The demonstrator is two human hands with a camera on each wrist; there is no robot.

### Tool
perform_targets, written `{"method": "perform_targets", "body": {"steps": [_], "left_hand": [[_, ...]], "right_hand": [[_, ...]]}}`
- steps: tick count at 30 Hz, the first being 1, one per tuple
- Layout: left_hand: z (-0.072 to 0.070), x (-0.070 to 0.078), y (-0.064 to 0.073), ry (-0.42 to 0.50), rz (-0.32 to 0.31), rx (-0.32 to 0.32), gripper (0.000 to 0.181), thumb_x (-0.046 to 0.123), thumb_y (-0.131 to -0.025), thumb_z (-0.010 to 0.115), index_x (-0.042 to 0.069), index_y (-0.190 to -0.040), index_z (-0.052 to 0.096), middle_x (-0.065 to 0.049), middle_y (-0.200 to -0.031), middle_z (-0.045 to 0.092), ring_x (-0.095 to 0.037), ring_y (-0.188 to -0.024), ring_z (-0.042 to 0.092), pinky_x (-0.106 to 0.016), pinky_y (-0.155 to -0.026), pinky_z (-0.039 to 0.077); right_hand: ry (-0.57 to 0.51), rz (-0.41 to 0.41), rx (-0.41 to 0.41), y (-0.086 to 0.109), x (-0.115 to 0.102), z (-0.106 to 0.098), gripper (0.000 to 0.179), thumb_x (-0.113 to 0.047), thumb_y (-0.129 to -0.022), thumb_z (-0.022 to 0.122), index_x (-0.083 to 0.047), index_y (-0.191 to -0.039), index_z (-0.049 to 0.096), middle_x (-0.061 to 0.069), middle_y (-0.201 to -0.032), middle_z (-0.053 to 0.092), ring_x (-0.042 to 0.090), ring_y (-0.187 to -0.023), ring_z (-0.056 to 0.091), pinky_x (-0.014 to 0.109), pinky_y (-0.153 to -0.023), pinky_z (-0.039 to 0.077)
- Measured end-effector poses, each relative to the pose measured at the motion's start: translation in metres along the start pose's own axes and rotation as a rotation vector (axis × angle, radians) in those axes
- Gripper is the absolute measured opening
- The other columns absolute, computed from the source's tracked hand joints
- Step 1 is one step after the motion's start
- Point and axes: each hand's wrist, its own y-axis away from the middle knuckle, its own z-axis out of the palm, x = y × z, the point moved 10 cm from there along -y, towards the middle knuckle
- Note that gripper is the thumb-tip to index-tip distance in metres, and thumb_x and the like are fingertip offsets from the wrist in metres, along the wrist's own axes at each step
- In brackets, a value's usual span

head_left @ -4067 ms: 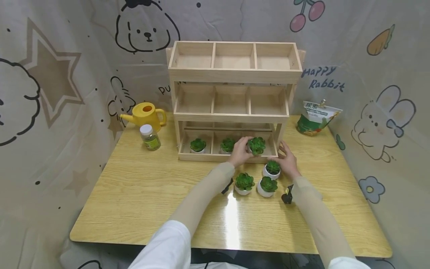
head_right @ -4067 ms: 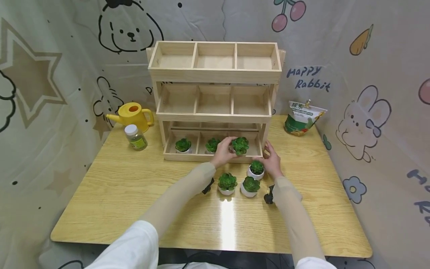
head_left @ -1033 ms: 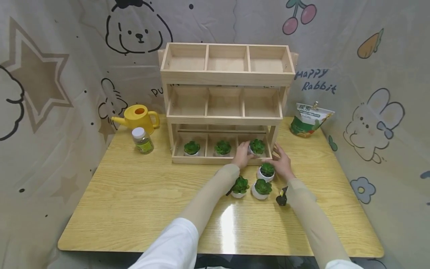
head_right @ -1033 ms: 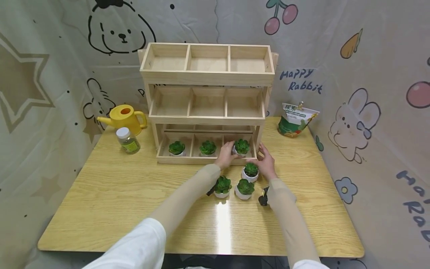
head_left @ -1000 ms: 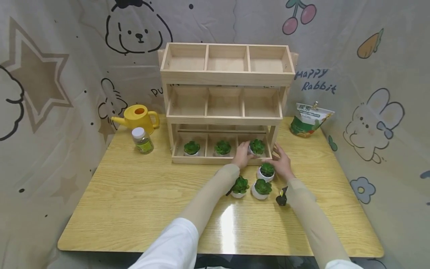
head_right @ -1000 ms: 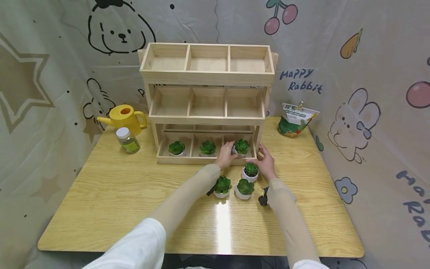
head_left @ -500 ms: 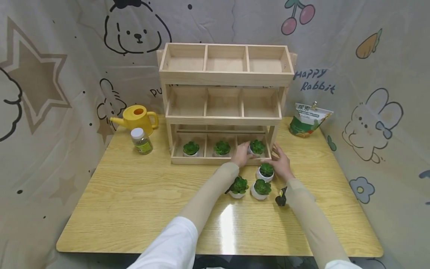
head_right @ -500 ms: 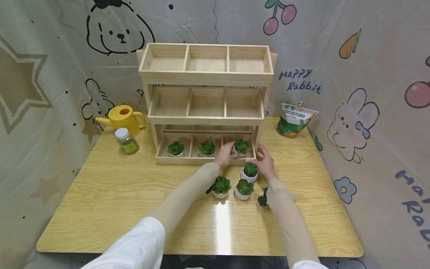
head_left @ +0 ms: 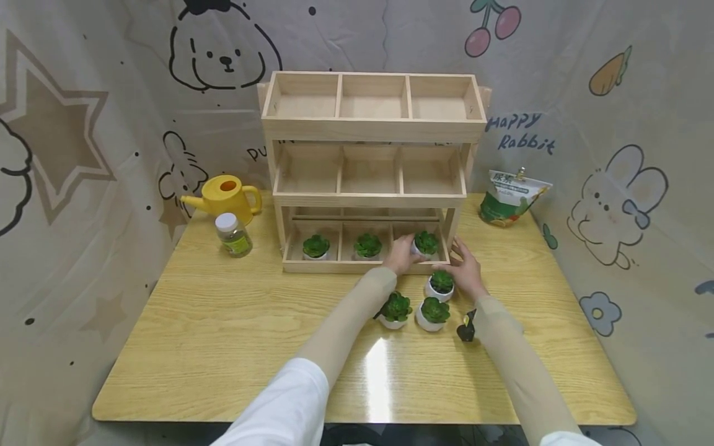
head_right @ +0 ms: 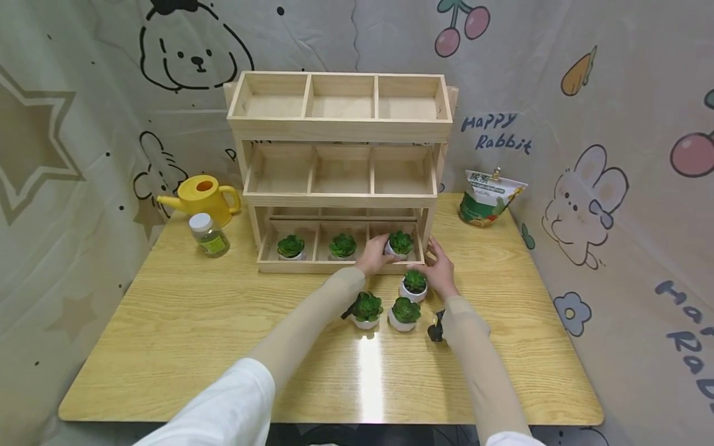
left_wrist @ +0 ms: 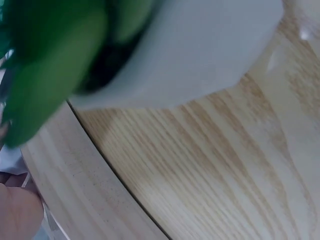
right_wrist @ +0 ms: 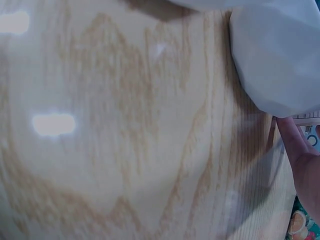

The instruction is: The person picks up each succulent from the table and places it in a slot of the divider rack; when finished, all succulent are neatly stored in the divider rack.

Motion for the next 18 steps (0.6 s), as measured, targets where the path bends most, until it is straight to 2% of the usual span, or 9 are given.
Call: {"method": "perform_targets", "body": {"steps": [14,18], "left_hand": [[0.0046,-0.0052,-0.0039,-0.032,-0.067,-0.047,0.069,0.035,-0.090,0.067,0.006,-0.145,0.039,-0.013,-0.144,0.046,-0.026,-0.130,0.047,-0.038,-0.107,0.041],[0.0072,-0.0053,-0.0052,-0.081,-0.050,-0.060,0.069,0.036,-0.090,0.066,0.005,-0.145,0.039,-0.013,-0.144,0.047,-0.026,-0.129,0.048,-0.037,-0.106,0.043]], "right_hand": [[0.009,-0.009,0.007,0.0001,-0.0046,-0.0007,0.098,-0.016,-0.081,0.077,-0.020,-0.155,0.013,0.021,-0.154,0.027,0.044,-0.133,0.039,0.048,-0.101,0.044],[-0.015,-0.014,0.010,0.0007,-0.0039,0.0002,0.097,-0.012,-0.081,0.076,-0.019,-0.155,0.013,0.022,-0.154,0.028,0.043,-0.133,0.040,0.048,-0.101,0.044]]}}
